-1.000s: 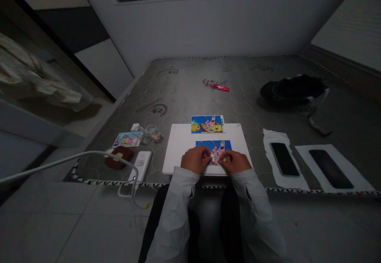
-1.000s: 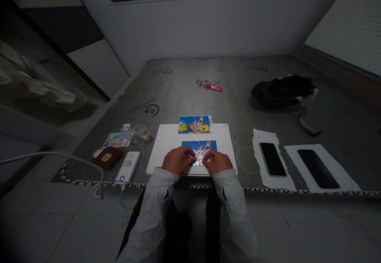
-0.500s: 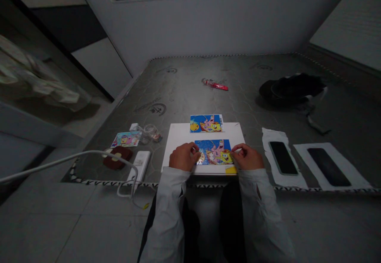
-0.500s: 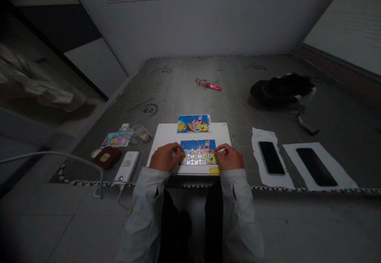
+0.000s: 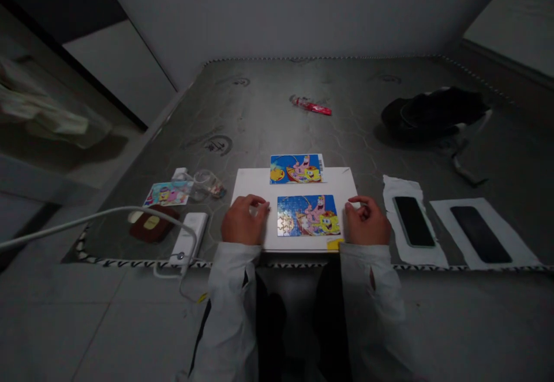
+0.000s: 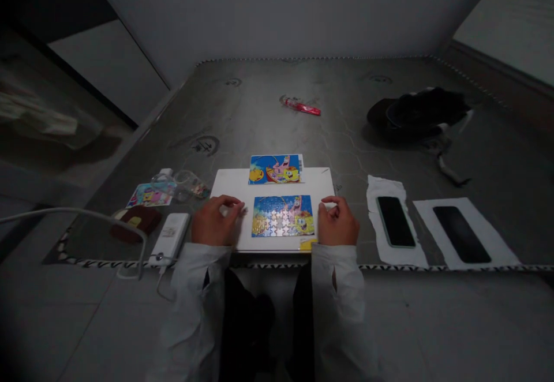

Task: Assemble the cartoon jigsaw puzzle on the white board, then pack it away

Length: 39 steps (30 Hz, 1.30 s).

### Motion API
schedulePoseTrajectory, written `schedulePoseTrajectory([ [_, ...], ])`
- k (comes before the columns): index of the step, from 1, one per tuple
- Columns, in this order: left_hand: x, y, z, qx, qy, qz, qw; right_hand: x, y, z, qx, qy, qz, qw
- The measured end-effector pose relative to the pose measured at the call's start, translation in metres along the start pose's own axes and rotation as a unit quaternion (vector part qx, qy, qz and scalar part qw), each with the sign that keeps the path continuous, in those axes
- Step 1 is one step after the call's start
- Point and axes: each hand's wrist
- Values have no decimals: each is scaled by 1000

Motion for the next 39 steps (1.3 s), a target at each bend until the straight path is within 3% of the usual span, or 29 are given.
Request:
schedulePoseTrajectory([
  [4, 12, -6, -2, -23, -9, 45, 999, 2, 1, -6, -16, 6, -7, 1000],
  [11, 9, 0, 5, 53, -14, 39, 998, 1, 2, -12, -25, 21, -16, 999],
  [25, 2, 1, 3, 67, -15, 62, 996, -4, 2, -17, -36, 23, 2, 999],
  [32, 2, 8, 1, 63, 30, 28, 997, -9, 1, -16, -24, 5, 15, 1000],
  [36, 3, 12, 0, 54, 85, -23, 995, -6, 3, -11, -19, -16, 31, 999],
  [39, -6, 16, -5, 72, 144, -16, 987, 1, 7, -10, 8, -28, 66, 997],
])
Point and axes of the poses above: each hand's wrist, its own y-axis away from the middle knuckle, its own z-axis out of the back of the hand, x = y × z, and after that the axes turned 1 degree about -y, right-handed
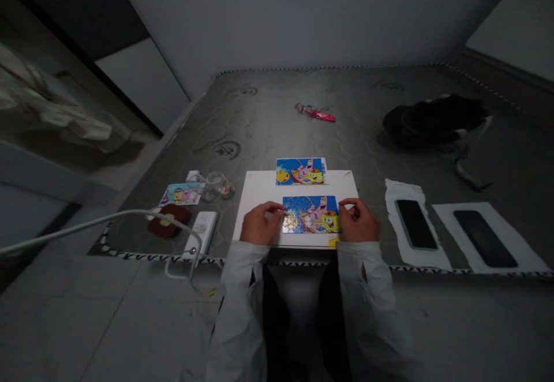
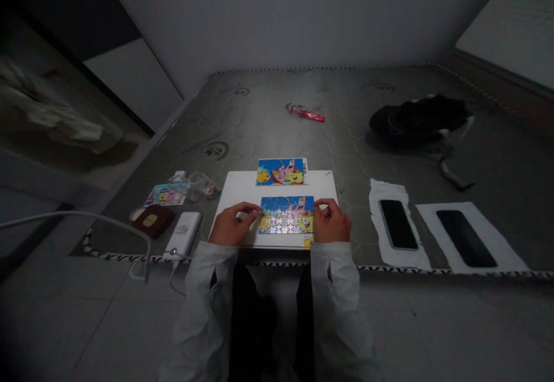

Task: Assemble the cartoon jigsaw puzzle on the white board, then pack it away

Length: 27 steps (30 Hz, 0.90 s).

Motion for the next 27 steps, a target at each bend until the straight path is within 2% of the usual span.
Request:
schedulePoseTrajectory([
  [3, -11, 3, -16, 24, 59, 5, 998, 7, 4, -1, 49, 6, 47, 998],
  [7, -20, 6, -38, 71, 78, 38, 994, 9, 7, -7, 135, 39, 130, 982],
  [12, -19, 4, -49, 85, 80, 84, 990, 1, 5, -14, 212, 45, 185, 959],
  [22, -20, 1, -50, 89, 81, 65, 991, -4, 5, -17, 225, 40, 191, 955],
  [27, -21, 1, -48, 113, 119, 44, 985, -3, 4, -18, 222, 45, 158, 961],
])
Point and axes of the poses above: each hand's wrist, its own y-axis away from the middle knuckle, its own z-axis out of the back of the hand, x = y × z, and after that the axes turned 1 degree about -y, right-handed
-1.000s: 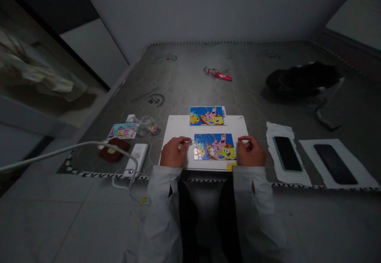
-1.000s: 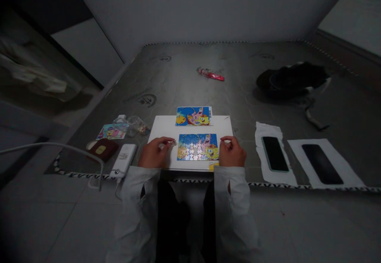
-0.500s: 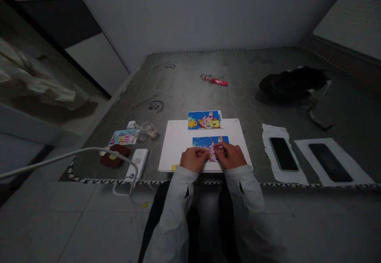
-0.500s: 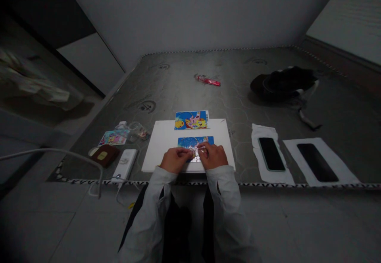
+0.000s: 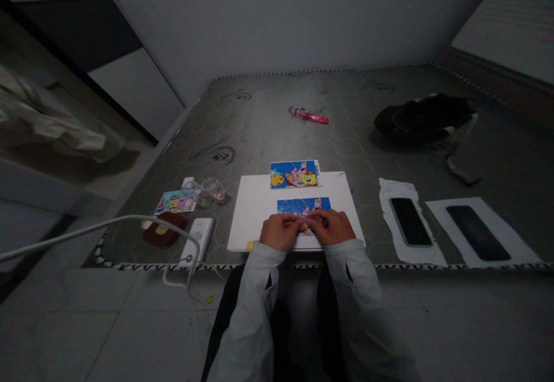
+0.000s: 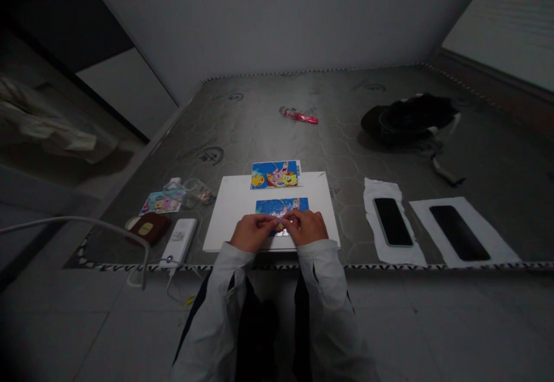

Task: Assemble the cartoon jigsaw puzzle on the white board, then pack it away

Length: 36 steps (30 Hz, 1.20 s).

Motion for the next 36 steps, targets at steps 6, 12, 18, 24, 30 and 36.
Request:
schedulePoseTrajectory([
  [6, -6, 3, 10, 20, 24, 14, 999, 2, 0, 2, -9, -17, -39, 999],
  [12, 2, 1, 17, -62, -53, 12, 997, 5, 0, 2, -4, -21, -49, 999],
  [18, -4, 3, 18, -56, -48, -31, 997, 10, -1, 1, -61, -151, -88, 983],
  [24, -1, 1, 10, 2, 33, -69, 997, 14, -1, -2, -54, -217, -108, 969],
  [30, 0, -4, 9, 3, 81, -51, 995, 15, 2, 3, -6, -152, -67, 986],
  [36, -6, -3, 6, -41, -17, -43, 998, 10, 3, 7, 22, -79, -41, 996],
])
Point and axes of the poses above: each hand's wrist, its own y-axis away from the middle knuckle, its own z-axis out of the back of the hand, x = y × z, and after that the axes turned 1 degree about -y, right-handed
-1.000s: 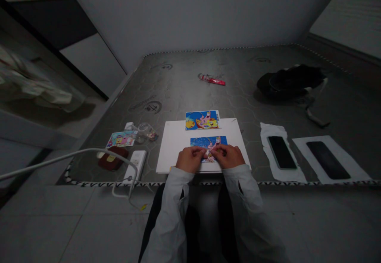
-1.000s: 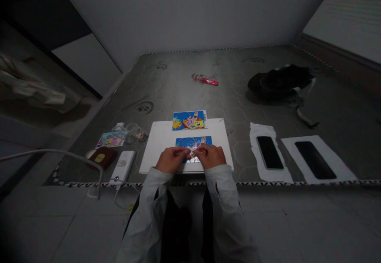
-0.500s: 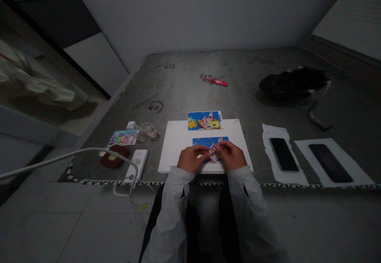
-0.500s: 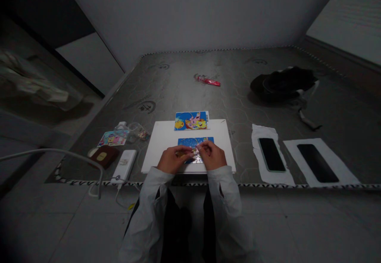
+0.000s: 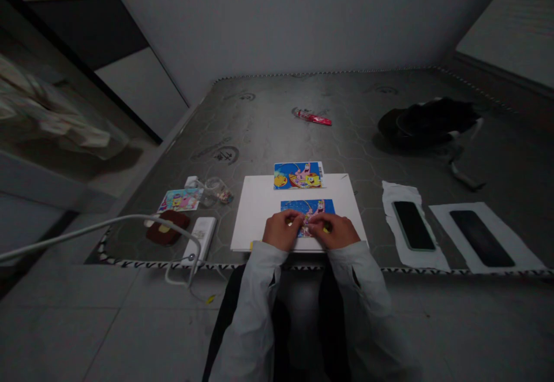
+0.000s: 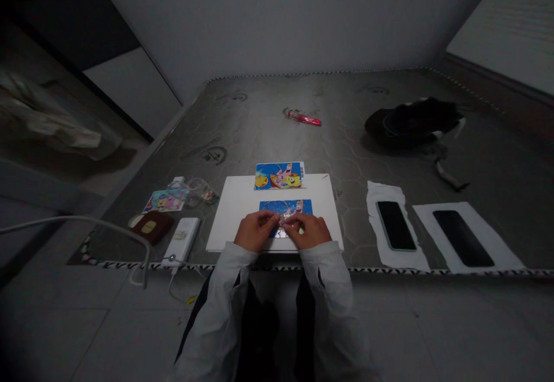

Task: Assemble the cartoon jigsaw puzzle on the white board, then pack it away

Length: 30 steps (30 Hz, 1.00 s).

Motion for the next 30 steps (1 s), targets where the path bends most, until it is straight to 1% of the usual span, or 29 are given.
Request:
schedulePoseTrajectory([
  [4, -6, 3, 2, 18, -56, 17, 998, -8, -1, 5, -20, 54, -19, 998],
  [9, -9, 4, 2, 14, -98, 34, 995, -11, -2, 4, -29, 83, 2, 996],
  [13, -9, 4, -1, 3, -121, 48, 991, -11, -2, 0, -23, 82, 15, 996],
  [17, -13, 6, -2, -4, -131, 85, 988, -12, -3, -4, -1, 70, 13, 997],
  [20, -17, 7, -1, -10, -136, 106, 985, -11, -3, -6, 1, 79, 14, 997],
  [30, -26, 9, -5, -36, -160, 136, 977, -10, -3, -5, 10, 86, 7, 996],
])
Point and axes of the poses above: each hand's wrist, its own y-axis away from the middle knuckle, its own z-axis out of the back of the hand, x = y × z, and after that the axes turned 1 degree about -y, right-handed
